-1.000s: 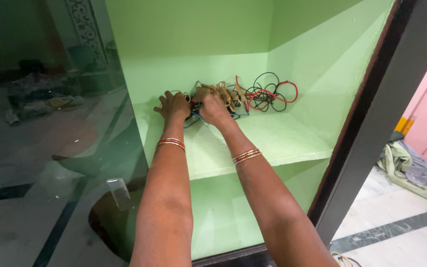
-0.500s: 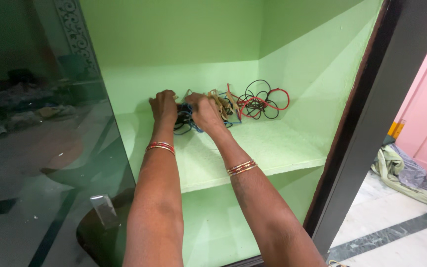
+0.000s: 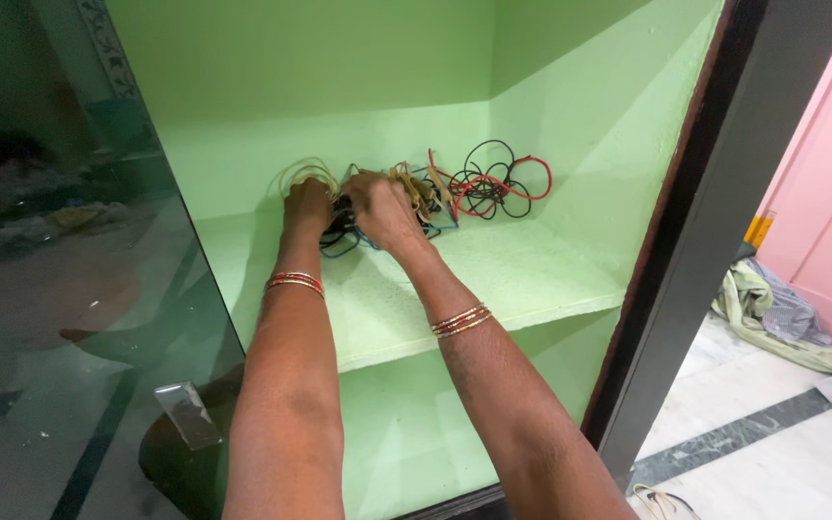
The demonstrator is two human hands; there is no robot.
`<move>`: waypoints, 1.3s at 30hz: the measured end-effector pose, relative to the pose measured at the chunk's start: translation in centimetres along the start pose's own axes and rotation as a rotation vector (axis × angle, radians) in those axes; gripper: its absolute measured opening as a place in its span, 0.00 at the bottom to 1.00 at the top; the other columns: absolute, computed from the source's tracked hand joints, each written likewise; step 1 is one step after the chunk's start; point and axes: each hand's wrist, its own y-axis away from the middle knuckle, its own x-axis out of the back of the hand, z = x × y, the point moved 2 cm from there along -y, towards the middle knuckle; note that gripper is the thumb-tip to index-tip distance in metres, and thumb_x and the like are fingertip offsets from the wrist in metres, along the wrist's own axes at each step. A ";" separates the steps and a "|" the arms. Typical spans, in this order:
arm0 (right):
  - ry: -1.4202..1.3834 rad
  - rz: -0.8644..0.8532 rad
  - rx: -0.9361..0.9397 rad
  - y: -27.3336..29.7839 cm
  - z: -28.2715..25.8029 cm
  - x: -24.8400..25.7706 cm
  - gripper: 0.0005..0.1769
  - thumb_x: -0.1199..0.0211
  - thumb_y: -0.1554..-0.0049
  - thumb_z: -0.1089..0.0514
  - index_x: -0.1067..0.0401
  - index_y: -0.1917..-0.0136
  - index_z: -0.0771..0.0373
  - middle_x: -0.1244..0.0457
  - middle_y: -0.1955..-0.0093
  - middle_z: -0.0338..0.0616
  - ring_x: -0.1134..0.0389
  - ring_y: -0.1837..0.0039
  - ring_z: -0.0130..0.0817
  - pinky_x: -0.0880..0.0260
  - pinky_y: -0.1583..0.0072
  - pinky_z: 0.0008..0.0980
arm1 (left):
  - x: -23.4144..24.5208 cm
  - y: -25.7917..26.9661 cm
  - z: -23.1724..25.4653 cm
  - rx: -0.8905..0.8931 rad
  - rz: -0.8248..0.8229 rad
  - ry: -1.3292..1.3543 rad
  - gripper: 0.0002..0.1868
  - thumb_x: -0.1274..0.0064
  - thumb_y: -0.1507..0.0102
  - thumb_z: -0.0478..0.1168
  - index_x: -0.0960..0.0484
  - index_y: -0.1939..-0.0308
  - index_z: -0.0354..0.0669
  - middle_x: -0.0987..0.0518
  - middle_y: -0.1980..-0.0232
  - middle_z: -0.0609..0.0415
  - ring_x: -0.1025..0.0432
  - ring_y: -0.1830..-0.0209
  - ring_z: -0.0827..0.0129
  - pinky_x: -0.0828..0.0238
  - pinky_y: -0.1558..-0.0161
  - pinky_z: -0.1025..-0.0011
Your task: The person sits on the floor and organizes tangled electrical wires by wiping them with a cloth, coiling them, and placing them into a green cabinet shelf. The person handles multiple wire colors and a white plug, repeatedly wiping and coiling each wire before storing it.
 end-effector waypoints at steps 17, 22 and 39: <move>-0.159 -0.010 -0.264 5.0 1.6 5.8 0.13 0.39 0.43 0.65 0.22 0.45 0.64 0.27 0.52 0.48 0.26 0.51 0.35 0.26 0.47 0.34 | 2.3 3.6 1.9 0.109 0.323 0.056 0.14 0.42 0.35 0.46 0.18 0.62 0.37 0.18 0.53 0.43 0.25 0.49 0.43 0.27 0.52 0.51; -0.296 -0.020 -0.291 9.0 0.5 9.1 0.13 0.40 0.39 0.64 0.23 0.42 0.66 0.28 0.48 0.45 0.28 0.50 0.31 0.26 0.46 0.31 | 7.3 8.4 6.5 0.294 0.349 0.317 0.09 0.40 0.41 0.46 0.15 0.63 0.48 0.17 0.54 0.45 0.24 0.52 0.44 0.27 0.54 0.51; -0.608 -0.023 -0.304 20.8 -7.3 13.9 0.16 0.42 0.33 0.61 0.28 0.35 0.71 0.31 0.38 0.46 0.30 0.36 0.31 0.30 0.34 0.31 | 13.4 30.3 16.4 -0.181 0.143 0.873 0.07 0.42 0.37 0.30 0.15 0.54 0.38 0.17 0.45 0.47 0.20 0.49 0.61 0.22 0.49 0.67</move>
